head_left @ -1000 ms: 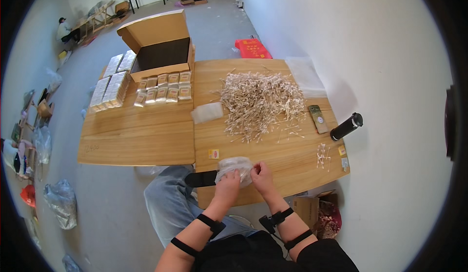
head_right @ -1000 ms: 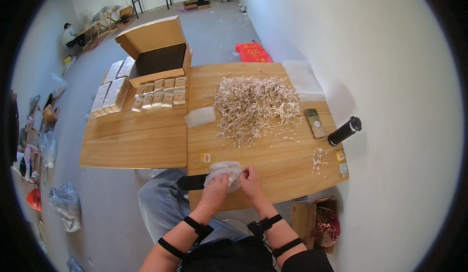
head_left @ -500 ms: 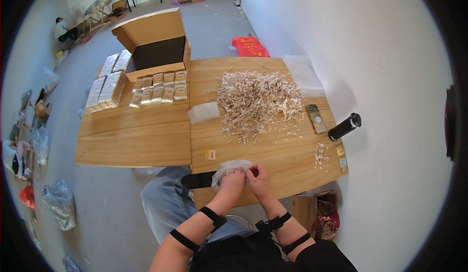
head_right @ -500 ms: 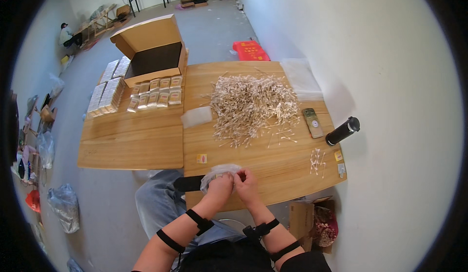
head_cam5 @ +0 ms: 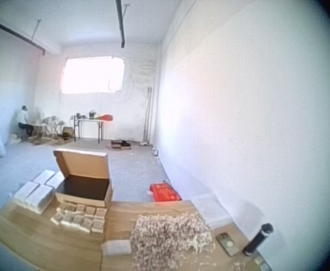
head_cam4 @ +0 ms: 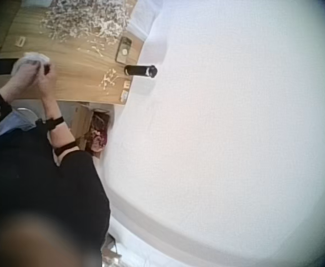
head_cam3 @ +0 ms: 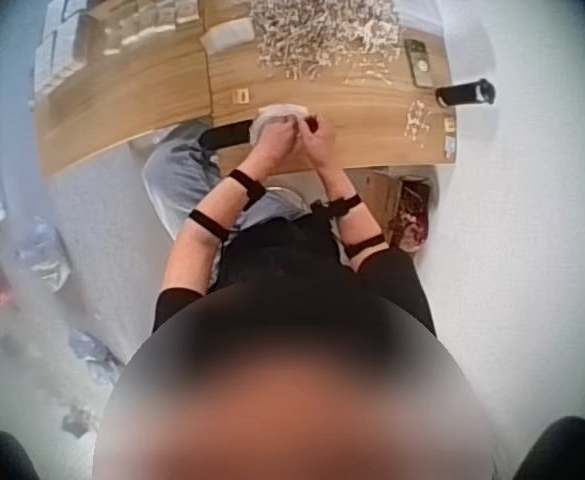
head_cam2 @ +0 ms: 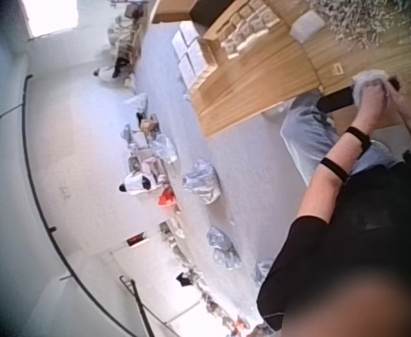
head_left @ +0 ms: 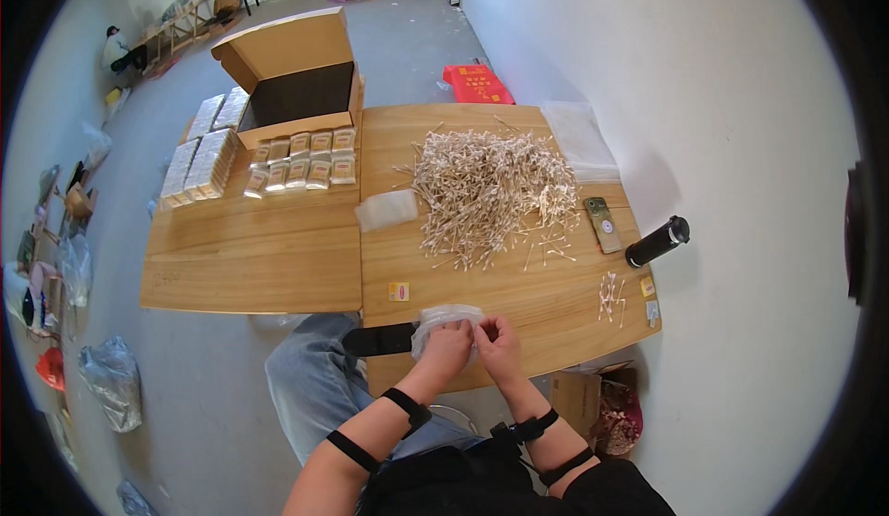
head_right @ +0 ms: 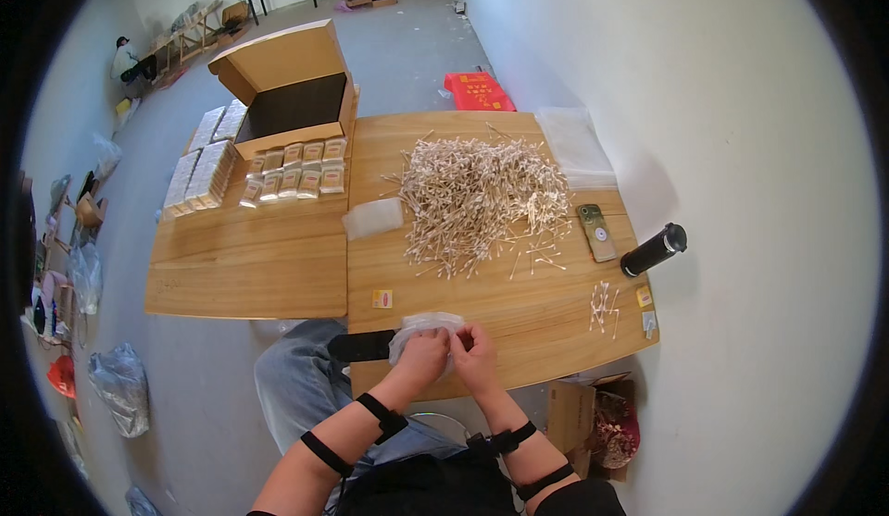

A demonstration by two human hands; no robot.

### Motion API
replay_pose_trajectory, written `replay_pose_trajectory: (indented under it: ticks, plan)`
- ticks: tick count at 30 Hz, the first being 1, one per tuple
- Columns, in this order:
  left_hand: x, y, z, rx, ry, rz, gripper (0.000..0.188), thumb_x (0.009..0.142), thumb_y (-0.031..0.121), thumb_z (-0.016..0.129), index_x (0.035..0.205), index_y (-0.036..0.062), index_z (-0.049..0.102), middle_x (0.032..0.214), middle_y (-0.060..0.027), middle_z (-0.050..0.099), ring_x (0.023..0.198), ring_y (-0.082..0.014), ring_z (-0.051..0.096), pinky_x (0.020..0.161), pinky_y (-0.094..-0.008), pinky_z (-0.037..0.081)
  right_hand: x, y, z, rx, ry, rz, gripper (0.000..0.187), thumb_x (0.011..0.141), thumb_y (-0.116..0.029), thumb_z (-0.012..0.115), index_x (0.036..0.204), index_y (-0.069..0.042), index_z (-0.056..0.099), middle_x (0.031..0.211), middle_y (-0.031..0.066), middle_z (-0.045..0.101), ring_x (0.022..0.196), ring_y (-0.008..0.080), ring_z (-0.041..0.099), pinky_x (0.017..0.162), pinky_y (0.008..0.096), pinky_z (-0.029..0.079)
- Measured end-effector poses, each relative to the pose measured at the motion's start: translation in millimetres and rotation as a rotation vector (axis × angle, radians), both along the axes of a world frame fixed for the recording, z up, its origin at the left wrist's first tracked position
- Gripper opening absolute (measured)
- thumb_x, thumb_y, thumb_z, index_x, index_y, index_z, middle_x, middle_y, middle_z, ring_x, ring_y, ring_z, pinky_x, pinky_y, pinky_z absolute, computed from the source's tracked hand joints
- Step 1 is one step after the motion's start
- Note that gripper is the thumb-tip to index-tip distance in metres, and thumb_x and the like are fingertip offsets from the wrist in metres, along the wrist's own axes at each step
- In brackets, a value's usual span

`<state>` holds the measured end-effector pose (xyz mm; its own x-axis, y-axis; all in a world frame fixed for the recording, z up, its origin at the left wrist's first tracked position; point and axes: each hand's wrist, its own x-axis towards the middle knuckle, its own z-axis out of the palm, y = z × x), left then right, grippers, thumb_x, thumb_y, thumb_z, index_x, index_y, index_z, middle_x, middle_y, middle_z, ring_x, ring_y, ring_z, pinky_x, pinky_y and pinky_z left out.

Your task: Pack and organize hygiene product packets into a large box.

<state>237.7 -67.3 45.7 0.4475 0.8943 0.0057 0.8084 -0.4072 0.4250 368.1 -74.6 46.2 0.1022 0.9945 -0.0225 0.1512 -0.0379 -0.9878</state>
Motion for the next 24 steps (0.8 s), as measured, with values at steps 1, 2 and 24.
replay_pose_trajectory:
  ticks: [1, 2, 24]
  plan:
    - [0.9, -0.3, -1.7, -0.001, 0.000, 0.004, 0.022, 0.082, 0.016, 0.054, 0.096, 0.0013, 0.064, 0.111, -0.0136, 0.060, 0.101, -0.0307, 0.059, 0.077, -0.0455, 0.050, -1.6, -1.3, 6.2, -0.001, 0.000, 0.004, 0.009, 0.088, -0.005, 0.065, 0.092, -0.004, 0.057, 0.077, -0.0023, 0.057, 0.068, 0.0046, 0.053, 0.062, 0.0207, 0.045]
    - [1.3, -0.4, -4.2, -0.078, -0.056, 0.067, 0.021, 0.083, 0.015, 0.054, 0.096, 0.0015, 0.064, 0.109, -0.0150, 0.061, 0.098, -0.0320, 0.060, 0.077, -0.0456, 0.050, -4.1, -2.7, 13.3, -0.011, 0.008, 0.023, 0.009, 0.088, -0.005, 0.065, 0.092, -0.004, 0.057, 0.076, -0.0023, 0.057, 0.068, 0.0045, 0.053, 0.062, 0.0207, 0.045]
    - [-13.6, -11.5, -10.4, 0.218, -0.012, 0.025, 0.036, 0.082, 0.011, 0.056, 0.117, 0.0068, 0.057, 0.105, -0.0144, 0.062, 0.097, -0.0330, 0.062, 0.080, -0.0431, 0.051, 4.4, -6.1, 5.7, -0.040, 0.029, 0.022, 0.008, 0.088, -0.007, 0.065, 0.090, -0.004, 0.058, 0.074, -0.0031, 0.058, 0.066, 0.0036, 0.052, 0.060, 0.0201, 0.044]
